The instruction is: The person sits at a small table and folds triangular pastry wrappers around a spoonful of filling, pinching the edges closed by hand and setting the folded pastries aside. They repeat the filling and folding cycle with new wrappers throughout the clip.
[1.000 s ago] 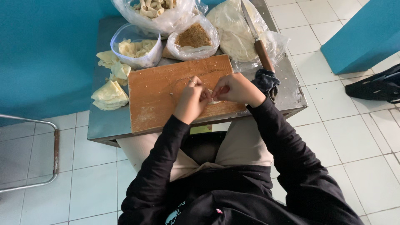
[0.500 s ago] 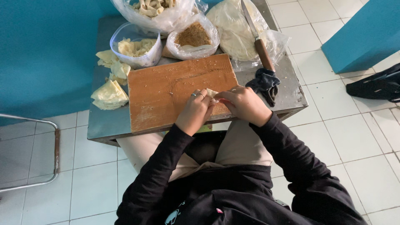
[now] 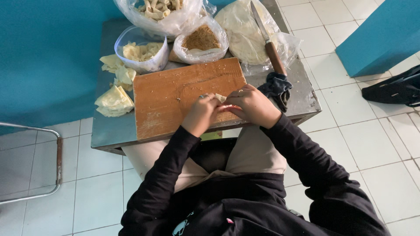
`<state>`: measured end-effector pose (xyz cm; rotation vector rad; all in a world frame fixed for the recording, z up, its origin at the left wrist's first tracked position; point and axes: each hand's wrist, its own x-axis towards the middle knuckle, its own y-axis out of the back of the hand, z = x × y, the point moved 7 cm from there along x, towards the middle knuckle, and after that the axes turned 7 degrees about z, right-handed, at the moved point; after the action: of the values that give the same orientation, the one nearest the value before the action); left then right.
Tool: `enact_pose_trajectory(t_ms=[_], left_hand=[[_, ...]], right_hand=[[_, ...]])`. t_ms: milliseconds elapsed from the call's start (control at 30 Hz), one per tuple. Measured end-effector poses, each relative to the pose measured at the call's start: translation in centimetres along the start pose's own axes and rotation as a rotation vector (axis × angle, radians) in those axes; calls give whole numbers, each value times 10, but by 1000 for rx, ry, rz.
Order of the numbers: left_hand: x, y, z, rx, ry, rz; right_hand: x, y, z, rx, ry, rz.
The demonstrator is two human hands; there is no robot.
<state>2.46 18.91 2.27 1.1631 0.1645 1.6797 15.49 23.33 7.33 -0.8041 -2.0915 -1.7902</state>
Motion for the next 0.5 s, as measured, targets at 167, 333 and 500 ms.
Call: enact_pose_trajectory(t_ms=[167, 333, 500], left_hand=[[7, 7, -19, -220, 273, 31], [3, 12, -4, -116, 100, 38], [1, 6, -3, -33, 49, 58]], right_hand=[[-1, -2, -2, -59, 42, 79], [-3, -8, 6, 18, 9, 127], [5, -17, 35, 237, -117, 0]])
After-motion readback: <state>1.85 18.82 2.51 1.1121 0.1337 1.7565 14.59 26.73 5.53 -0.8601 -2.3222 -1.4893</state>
